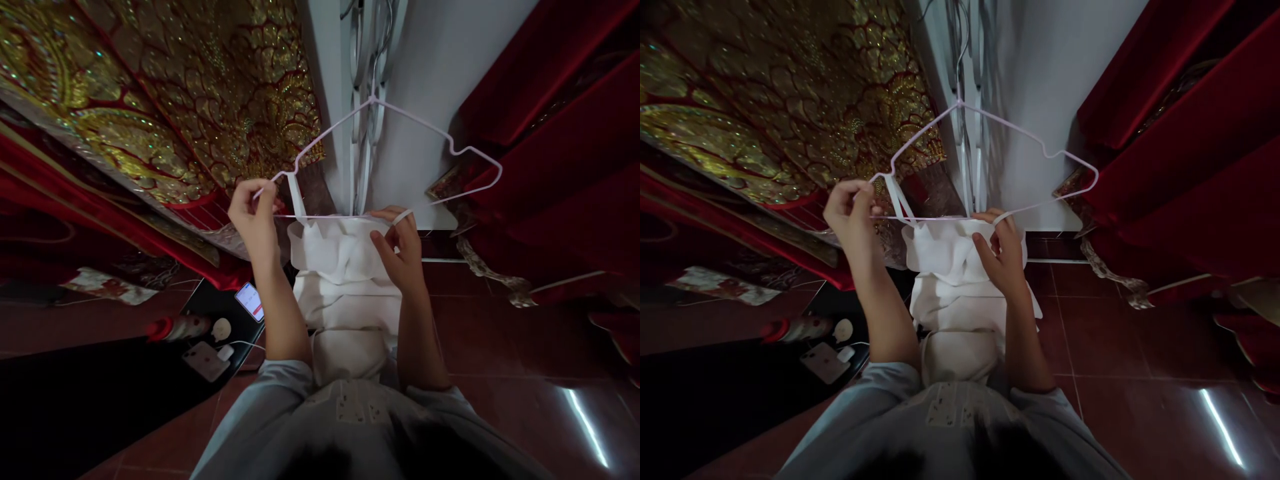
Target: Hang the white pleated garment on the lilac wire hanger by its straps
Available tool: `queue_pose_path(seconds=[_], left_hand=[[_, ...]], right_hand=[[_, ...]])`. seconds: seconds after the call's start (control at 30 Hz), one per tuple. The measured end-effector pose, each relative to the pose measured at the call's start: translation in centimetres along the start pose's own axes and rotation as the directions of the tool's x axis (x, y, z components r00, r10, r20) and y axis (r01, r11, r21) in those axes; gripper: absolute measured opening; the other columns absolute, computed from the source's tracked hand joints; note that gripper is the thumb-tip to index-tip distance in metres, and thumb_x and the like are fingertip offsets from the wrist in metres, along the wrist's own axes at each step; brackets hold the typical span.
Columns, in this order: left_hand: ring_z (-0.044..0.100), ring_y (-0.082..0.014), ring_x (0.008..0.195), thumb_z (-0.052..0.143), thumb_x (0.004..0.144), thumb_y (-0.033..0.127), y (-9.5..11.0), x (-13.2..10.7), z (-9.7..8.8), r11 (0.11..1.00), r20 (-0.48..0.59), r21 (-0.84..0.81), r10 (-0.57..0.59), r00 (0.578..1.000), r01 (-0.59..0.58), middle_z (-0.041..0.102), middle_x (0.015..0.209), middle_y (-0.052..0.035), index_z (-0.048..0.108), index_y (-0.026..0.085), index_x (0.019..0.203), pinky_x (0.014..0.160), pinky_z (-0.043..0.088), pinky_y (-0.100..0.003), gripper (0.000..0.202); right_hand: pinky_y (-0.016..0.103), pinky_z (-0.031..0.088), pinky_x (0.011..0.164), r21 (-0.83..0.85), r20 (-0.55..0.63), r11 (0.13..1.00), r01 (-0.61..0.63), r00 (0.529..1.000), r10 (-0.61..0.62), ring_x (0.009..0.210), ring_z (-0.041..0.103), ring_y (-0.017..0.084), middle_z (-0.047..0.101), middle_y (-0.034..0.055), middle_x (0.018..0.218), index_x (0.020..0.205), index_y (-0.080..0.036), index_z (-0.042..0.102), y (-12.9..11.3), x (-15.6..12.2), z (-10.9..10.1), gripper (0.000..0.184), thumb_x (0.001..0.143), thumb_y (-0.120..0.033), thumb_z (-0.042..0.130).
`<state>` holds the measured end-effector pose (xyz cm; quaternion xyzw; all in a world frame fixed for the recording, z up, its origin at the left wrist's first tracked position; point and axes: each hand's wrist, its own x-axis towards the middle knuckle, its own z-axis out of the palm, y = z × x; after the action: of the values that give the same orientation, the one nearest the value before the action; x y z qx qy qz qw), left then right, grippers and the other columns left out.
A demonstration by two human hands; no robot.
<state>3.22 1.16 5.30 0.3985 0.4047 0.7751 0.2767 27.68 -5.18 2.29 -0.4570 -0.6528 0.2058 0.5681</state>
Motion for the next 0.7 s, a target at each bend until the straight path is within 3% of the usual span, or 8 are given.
queue_pose_path(seconds=[0.07, 0.13, 0.23, 0.33, 0.43, 0.5, 0.57, 0.7], left_hand=[[0.068, -0.0135, 0.072, 0.09, 0.093, 0.04, -1.7, -2.0, 0.3, 0.979, -0.077, -0.184, -0.106, 0.991, 0.091, 0.07, 0.083, 0.0007, 0.07, 0.024, 0.09, 0.071, 0.059, -0.022, 0.026], [0.075, -0.016, 0.08, 0.089, 0.092, 0.054, -2.7, -3.7, 0.8, 0.943, -0.044, -0.28, -0.199, 0.979, 0.179, 0.075, 0.087, -0.0021, 0.067, 0.023, 0.093, 0.079, 0.063, -0.025, 0.037], [0.08, -0.0188, 0.084, 0.086, 0.091, 0.065, -3.0, -4.7, 1.3, 0.937, 0.035, -0.297, -0.181, 0.983, 0.183, 0.077, 0.083, -0.003, 0.064, 0.022, 0.092, 0.085, 0.065, -0.029, 0.049], [0.08, -0.0186, 0.079, 0.088, 0.09, 0.067, -2.5, -4.2, 0.8, 0.946, 0.098, -0.284, -0.131, 0.987, 0.154, 0.076, 0.078, -0.0014, 0.062, 0.022, 0.09, 0.083, 0.065, -0.029, 0.051], [0.078, -0.0174, 0.076, 0.089, 0.091, 0.064, -1.8, -3.4, 0.0, 0.949, 0.135, -0.27, -0.127, 0.983, 0.16, 0.077, 0.077, -0.0011, 0.062, 0.023, 0.09, 0.083, 0.065, -0.029, 0.05], [0.078, -0.0176, 0.076, 0.088, 0.092, 0.064, -1.4, -3.2, -0.4, 0.954, 0.154, -0.251, -0.125, 0.98, 0.162, 0.077, 0.078, -0.0012, 0.062, 0.023, 0.089, 0.083, 0.066, -0.029, 0.049], [0.079, -0.0185, 0.077, 0.087, 0.094, 0.065, -1.1, -3.2, -0.6, 0.959, 0.173, -0.236, -0.117, 0.978, 0.156, 0.077, 0.078, -0.0015, 0.062, 0.023, 0.089, 0.083, 0.066, -0.03, 0.048], [0.08, -0.0201, 0.08, 0.087, 0.093, 0.067, -0.8, -3.4, -0.8, 0.964, 0.184, -0.226, -0.103, 0.977, 0.144, 0.078, 0.08, -0.0029, 0.062, 0.023, 0.088, 0.083, 0.067, -0.031, 0.05]], right_hand=[[0.03, 0.048, 0.06, -0.002, 0.029, 1.0, 0.007, 1.0, -0.007, 0.065, 0.043, 0.01, 0.071, 0.0052, 0.128, 0.129, -0.032, 0.075, -0.4, 0.0, -0.1, 0.025, 0.106, -0.038, 0.066], [0.03, 0.05, 0.062, 0.015, 0.058, 1.0, 0.011, 0.998, -0.012, 0.068, 0.047, 0.01, 0.071, 0.0051, 0.132, 0.133, -0.034, 0.075, -0.7, -0.1, -0.2, 0.029, 0.106, -0.034, 0.064], [0.031, 0.052, 0.068, 0.07, 0.068, 0.998, -0.001, 0.998, -0.004, 0.073, 0.055, 0.012, 0.072, 0.0048, 0.139, 0.137, -0.036, 0.077, -0.8, -0.1, -0.9, 0.041, 0.104, -0.024, 0.057], [0.029, 0.044, 0.06, 0.101, -0.139, 0.995, -0.011, 0.99, 0.025, 0.061, 0.05, 0.01, 0.079, 0.0033, 0.107, 0.13, -0.03, 0.083, 0.1, 0.4, -3.1, 0.048, 0.095, -0.015, 0.054], [0.028, 0.037, 0.055, -0.002, -0.429, 1.0, -0.012, 0.903, 0.01, 0.051, 0.042, 0.009, 0.063, -0.0032, 0.065, 0.113, -0.023, 0.089, 1.7, 1.9, -6.5, 0.039, 0.089, -0.013, 0.06], [0.03, 0.049, 0.065, -0.038, -0.503, 0.999, 0.006, 0.864, -0.024, 0.061, 0.061, 0.01, 0.079, 0.0032, 0.084, 0.111, -0.022, 0.09, 2.8, 3.3, -8.9, 0.031, 0.087, -0.016, 0.072], [0.036, 0.059, 0.076, -0.009, -0.477, 0.999, 0.037, 0.878, -0.037, 0.08, 0.077, 0.017, 0.086, 0.0099, 0.101, 0.116, -0.021, 0.089, 3.5, 4.8, -10.8, 0.035, 0.081, -0.02, 0.084], [0.039, 0.062, 0.079, -0.017, -0.404, 0.999, 0.028, 0.914, -0.033, 0.075, 0.075, 0.016, 0.084, 0.0063, 0.086, 0.109, -0.021, 0.09, 3.8, 7.0, -12.8, 0.034, 0.075, -0.019, 0.093]])
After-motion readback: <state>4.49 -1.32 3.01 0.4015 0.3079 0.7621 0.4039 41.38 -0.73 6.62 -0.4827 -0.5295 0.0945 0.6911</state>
